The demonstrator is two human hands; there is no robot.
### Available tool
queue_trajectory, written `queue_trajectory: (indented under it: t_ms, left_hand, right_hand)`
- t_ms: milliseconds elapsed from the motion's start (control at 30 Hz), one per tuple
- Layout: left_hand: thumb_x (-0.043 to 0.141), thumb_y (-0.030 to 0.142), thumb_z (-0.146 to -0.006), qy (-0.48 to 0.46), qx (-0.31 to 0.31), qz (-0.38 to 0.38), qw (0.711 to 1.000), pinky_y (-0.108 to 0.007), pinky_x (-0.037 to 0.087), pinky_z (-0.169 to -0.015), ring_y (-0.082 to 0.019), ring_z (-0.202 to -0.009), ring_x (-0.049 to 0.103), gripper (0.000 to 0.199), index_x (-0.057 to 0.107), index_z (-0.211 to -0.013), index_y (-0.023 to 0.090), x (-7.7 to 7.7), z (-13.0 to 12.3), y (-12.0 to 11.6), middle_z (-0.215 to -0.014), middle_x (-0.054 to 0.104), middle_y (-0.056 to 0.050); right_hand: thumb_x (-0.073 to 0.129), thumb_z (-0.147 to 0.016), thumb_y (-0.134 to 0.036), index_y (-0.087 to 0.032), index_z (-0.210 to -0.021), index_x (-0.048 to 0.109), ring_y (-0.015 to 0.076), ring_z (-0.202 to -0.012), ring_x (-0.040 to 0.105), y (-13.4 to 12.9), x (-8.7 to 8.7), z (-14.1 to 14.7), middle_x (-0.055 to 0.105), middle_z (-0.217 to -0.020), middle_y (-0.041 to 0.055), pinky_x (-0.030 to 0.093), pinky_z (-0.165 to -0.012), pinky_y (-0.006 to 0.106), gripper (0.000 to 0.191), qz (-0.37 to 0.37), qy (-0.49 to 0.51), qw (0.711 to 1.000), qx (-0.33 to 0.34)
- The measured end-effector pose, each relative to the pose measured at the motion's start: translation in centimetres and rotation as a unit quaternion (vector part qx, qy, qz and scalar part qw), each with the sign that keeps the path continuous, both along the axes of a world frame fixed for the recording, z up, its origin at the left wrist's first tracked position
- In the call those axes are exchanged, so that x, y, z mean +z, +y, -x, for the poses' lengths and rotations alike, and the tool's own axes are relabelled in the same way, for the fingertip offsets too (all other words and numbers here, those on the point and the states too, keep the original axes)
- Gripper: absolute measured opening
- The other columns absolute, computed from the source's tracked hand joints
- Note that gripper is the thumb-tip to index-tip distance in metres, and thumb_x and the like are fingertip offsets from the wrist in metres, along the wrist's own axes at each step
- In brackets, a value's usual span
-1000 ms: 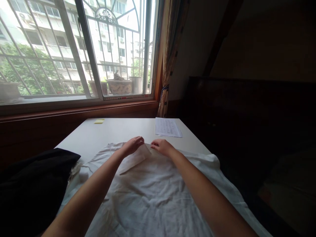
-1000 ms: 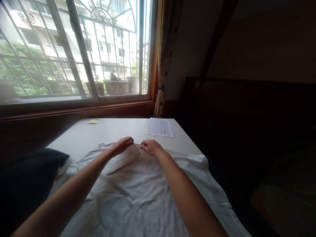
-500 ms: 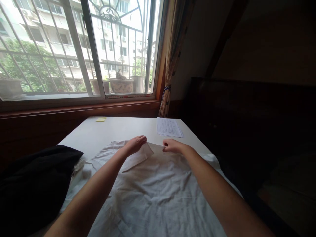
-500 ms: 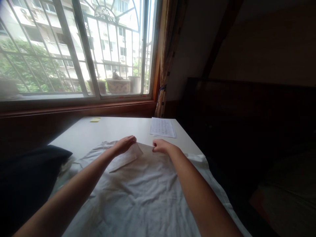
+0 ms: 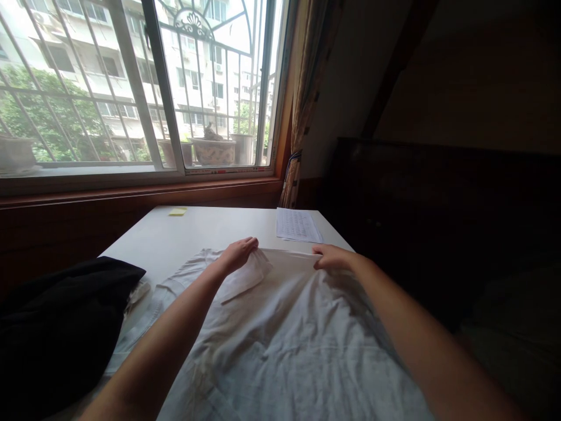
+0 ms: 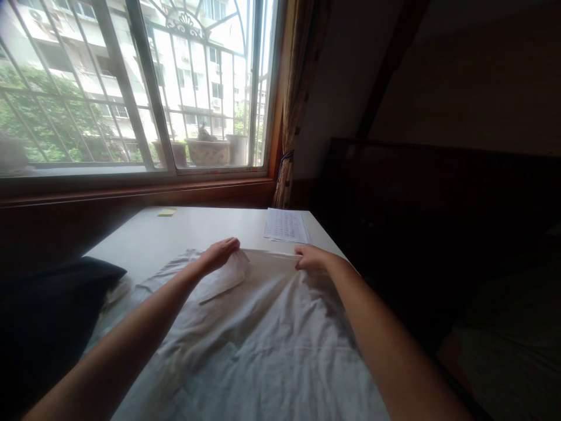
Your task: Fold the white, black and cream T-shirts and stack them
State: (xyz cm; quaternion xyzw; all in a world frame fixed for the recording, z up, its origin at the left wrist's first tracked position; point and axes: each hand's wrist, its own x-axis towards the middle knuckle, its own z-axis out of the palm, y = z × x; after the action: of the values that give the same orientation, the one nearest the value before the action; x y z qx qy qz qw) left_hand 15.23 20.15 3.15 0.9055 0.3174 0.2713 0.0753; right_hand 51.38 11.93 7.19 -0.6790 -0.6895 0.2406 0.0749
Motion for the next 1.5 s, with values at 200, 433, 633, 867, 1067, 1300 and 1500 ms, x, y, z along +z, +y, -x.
queue_trajectory:
  t_ms: [200,433,633,867,1067,1300,1500]
  left_hand:
    - [0.038,0.03,-0.107,0.021,0.022,-0.007,1.0,-0.028,0.043,-0.068,-0.018,-0.074,0.063,0.023,0.059,-0.099,0.026,-0.3,-0.3,0.1,-0.095,0.067,-0.003]
    - [0.039,0.031,-0.107,0.039,0.071,-0.016,0.997,-0.031,0.046,-0.079,-0.022,-0.089,0.065,0.022,0.06,-0.107,0.026,-1.1,-1.5,1.2,-0.103,0.068,-0.006]
    - [0.048,0.037,-0.103,0.065,0.174,-0.002,0.983,-0.039,0.045,-0.094,-0.03,-0.117,0.057,0.031,0.056,-0.13,0.024,-2.9,1.0,1.9,-0.132,0.061,-0.012]
    - [0.05,0.049,-0.098,0.098,0.3,0.056,0.947,-0.049,0.045,-0.094,-0.037,-0.12,0.051,0.038,0.064,-0.122,0.023,-3.6,8.5,2.5,-0.127,0.061,-0.015]
    - [0.059,0.049,-0.089,0.096,0.282,0.095,0.95,-0.04,0.048,-0.09,-0.03,-0.105,0.059,0.032,0.071,-0.105,0.023,-2.9,12.6,4.0,-0.112,0.065,-0.012]
    - [0.054,0.043,-0.088,0.046,0.246,0.107,0.962,-0.032,0.051,-0.082,-0.022,-0.086,0.063,0.024,0.065,-0.082,0.022,-3.2,14.5,5.5,-0.092,0.063,-0.006]
    - [0.054,0.044,-0.087,0.013,0.278,0.098,0.955,-0.032,0.051,-0.081,-0.023,-0.084,0.063,0.023,0.062,-0.081,0.023,-3.4,16.8,6.7,-0.087,0.062,-0.005]
  right_hand:
    - [0.077,-0.056,-0.023,-0.022,-0.075,0.07,0.019,-0.07,0.063,-2.1,1.0,-6.0,0.068,-0.073,-0.0014,0.041,-0.058,0.025,0.021,0.026,-0.026,0.998,-0.058]
    - [0.075,-0.066,-0.024,-0.021,-0.073,0.072,0.0202,-0.078,0.064,-5.5,1.5,-13.9,0.07,-0.078,0.0026,0.044,-0.067,0.027,0.008,-0.057,-0.093,0.982,-0.154]
    - [0.071,-0.075,-0.027,-0.022,-0.078,0.073,0.0205,-0.087,0.066,-8.2,-1.9,-16.5,0.07,-0.095,0.0063,0.048,-0.076,0.028,0.007,-0.117,-0.119,0.961,-0.221]
    - [0.073,-0.078,-0.055,-0.019,-0.101,0.076,0.0281,-0.087,0.071,-9.1,-6.0,-17.3,0.072,-0.098,0.0143,0.054,-0.073,0.035,0.043,-0.105,-0.096,0.946,-0.293]
    - [0.08,-0.071,-0.045,-0.022,-0.085,0.078,0.0245,-0.08,0.072,-8.7,-6.2,-18.2,0.075,-0.089,0.0084,0.054,-0.07,0.031,0.027,-0.085,-0.056,0.958,-0.269]
    - [0.078,-0.071,-0.034,-0.023,-0.077,0.077,0.025,-0.09,0.069,-8.5,-5.1,-17.4,0.073,-0.096,0.0083,0.051,-0.075,0.03,0.012,-0.137,-0.077,0.952,-0.265]
    - [0.067,-0.083,-0.037,-0.024,-0.088,0.073,0.0221,-0.082,0.068,-6.8,-4.0,-15.4,0.074,-0.088,0.0055,0.048,-0.069,0.028,0.016,-0.17,-0.088,0.94,-0.284]
